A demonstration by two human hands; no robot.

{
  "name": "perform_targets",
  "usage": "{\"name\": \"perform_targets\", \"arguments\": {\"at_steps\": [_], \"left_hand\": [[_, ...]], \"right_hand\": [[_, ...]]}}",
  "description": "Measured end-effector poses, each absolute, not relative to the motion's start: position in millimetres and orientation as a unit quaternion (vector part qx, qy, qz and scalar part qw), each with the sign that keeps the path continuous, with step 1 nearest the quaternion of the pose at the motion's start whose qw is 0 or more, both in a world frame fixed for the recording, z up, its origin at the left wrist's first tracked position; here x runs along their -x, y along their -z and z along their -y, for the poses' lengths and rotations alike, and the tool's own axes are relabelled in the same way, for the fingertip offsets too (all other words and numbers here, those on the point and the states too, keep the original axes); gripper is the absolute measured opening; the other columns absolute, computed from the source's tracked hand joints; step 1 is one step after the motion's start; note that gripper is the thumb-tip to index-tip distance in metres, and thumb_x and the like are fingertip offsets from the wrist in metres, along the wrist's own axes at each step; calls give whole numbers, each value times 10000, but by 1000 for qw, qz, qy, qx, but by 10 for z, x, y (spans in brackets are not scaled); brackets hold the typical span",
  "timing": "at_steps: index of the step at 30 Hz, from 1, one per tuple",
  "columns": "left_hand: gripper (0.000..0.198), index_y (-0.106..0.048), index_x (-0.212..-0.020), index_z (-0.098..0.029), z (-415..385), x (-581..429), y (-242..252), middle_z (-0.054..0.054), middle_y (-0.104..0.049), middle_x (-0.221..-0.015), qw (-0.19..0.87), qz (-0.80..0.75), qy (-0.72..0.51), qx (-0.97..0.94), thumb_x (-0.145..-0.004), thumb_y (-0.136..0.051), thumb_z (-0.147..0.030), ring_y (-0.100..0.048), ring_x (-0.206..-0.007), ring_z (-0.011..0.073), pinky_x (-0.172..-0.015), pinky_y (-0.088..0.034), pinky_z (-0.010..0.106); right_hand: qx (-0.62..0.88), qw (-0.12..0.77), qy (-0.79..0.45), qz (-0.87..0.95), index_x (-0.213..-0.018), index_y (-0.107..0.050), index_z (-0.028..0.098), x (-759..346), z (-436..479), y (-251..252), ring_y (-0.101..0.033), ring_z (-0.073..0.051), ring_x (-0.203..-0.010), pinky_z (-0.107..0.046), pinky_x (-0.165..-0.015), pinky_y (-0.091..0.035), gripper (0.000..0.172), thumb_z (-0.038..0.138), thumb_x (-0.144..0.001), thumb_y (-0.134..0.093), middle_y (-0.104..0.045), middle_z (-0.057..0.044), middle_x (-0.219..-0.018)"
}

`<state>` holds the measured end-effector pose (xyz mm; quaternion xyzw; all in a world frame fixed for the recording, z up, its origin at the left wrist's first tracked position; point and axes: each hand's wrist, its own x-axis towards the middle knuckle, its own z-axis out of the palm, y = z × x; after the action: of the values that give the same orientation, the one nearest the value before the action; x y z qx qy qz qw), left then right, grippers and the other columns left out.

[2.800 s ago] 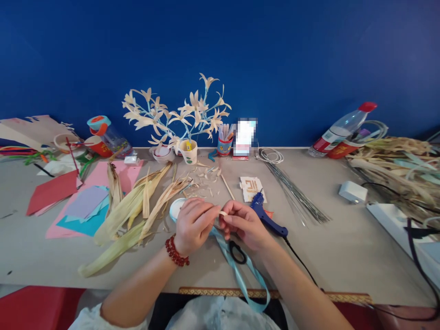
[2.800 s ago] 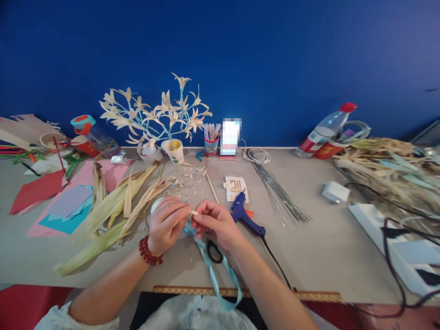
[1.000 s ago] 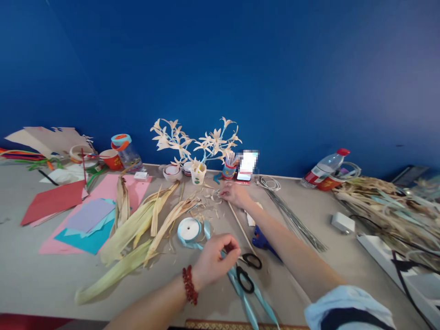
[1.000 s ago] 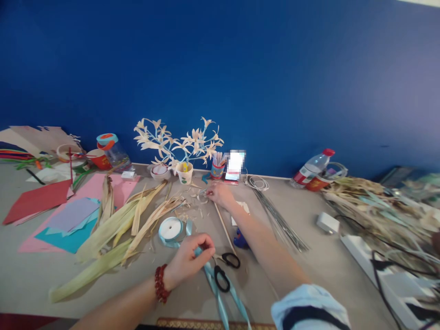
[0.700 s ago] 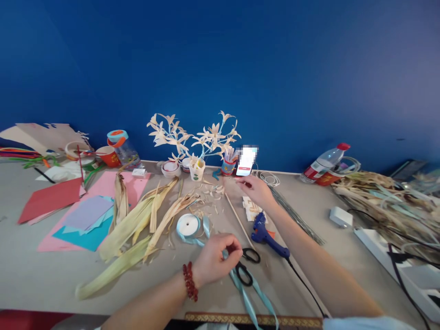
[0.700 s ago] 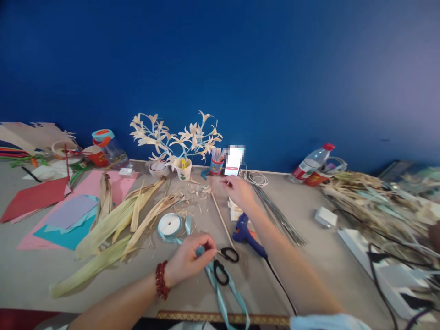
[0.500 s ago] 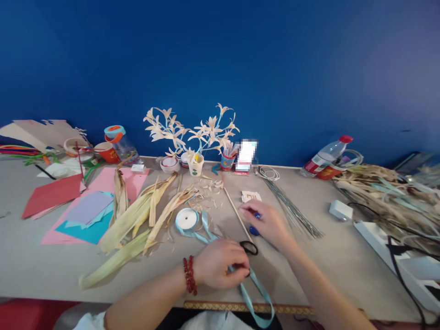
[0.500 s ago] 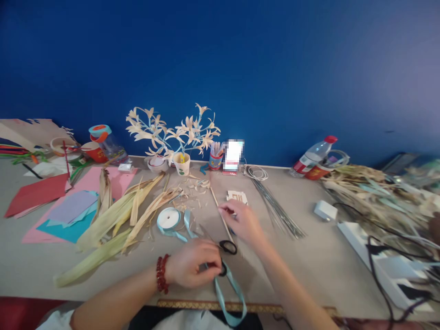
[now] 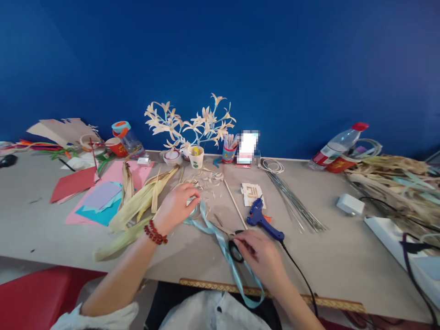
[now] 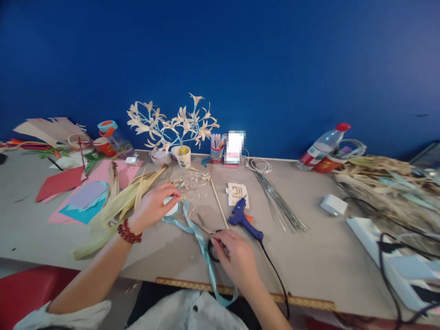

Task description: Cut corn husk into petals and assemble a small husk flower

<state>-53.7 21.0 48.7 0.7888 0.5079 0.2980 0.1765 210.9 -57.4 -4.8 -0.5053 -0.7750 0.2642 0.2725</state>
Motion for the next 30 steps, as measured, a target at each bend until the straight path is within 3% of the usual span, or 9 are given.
{"name": "perform_targets", "arguments": {"at_steps": [2, 5, 11, 14, 18, 24, 27, 30], "left_hand": [[117, -691, -880, -210, -190, 582, -450, 79, -628, -991, 122, -505, -233, -822, -819, -602, -255, -560, -963, 255, -866, -425, 378], [107, -684, -875, -203, -80, 521, -342, 108, -607, -1106, 64, -500, -151, -850, -784, -643, -242, -518, -1078, 306, -931, -407, 460], [91, -675, -769, -183, 21, 379, -131, 136, -608, -1167, -39, -484, -127, -865, -785, -602, -133, -437, -1239, 345, -1079, -288, 528], [148, -667, -767, -185, 21, 379, -148, 130, -626, -1104, -58, -491, -133, -859, -820, -542, -125, -482, -1183, 327, -1049, -330, 503], [153, -651, -804, -199, 83, 504, -317, 102, -629, -962, -50, -561, -196, -803, -862, -510, -208, -565, -958, 280, -846, -445, 418], [162, -628, -879, -203, 238, 732, -421, 12, -603, -768, 136, -616, -391, -670, -874, -549, -344, -533, -642, 148, -603, -423, 260], [164, -621, -870, -203, 261, 715, -367, -3, -602, -752, 276, -597, -452, -603, -839, -598, -362, -536, -653, 140, -601, -417, 238], [131, -626, -828, -199, 245, 633, -319, -1, -596, -780, 344, -561, -486, -574, -811, -635, -328, -528, -690, 136, -633, -413, 231]], "right_hand": [[493, 278, -261, 782, -922, -671, 223, -2068, 580, 76, -644, -225, -829, -313, -701, -500, 217, 286, -948, -465, -686, -74, -878], [490, 287, -253, 783, -905, -668, 220, -2029, 575, 103, -644, -221, -832, -315, -707, -504, 223, 279, -951, -458, -686, -74, -869], [493, 296, -208, 791, -905, -667, 209, -2079, 598, 122, -633, -220, -826, -333, -725, -507, 204, 244, -945, -470, -681, -81, -884], [506, 294, -191, 788, -916, -662, 204, -2139, 619, 144, -630, -226, -848, -351, -749, -516, 189, 234, -940, -477, -675, -88, -913], [509, 274, -174, 797, -985, -650, 207, -2218, 650, 191, -627, -239, -919, -367, -787, -526, 148, 233, -916, -522, -661, -99, -998], [526, 213, -94, 818, -1105, -604, 210, -2228, 678, 239, -615, -289, -1013, -411, -829, -519, 292, 269, -823, -648, -651, -110, -1083], [553, 154, -70, 816, -1089, -598, 207, -2200, 666, 193, -640, -283, -944, -377, -753, -520, 294, 298, -813, -647, -656, -114, -1069], [574, 85, -69, 811, -1011, -611, 208, -2183, 642, 111, -662, -251, -830, -318, -641, -488, 207, 290, -820, -616, -664, -93, -1001]]}}
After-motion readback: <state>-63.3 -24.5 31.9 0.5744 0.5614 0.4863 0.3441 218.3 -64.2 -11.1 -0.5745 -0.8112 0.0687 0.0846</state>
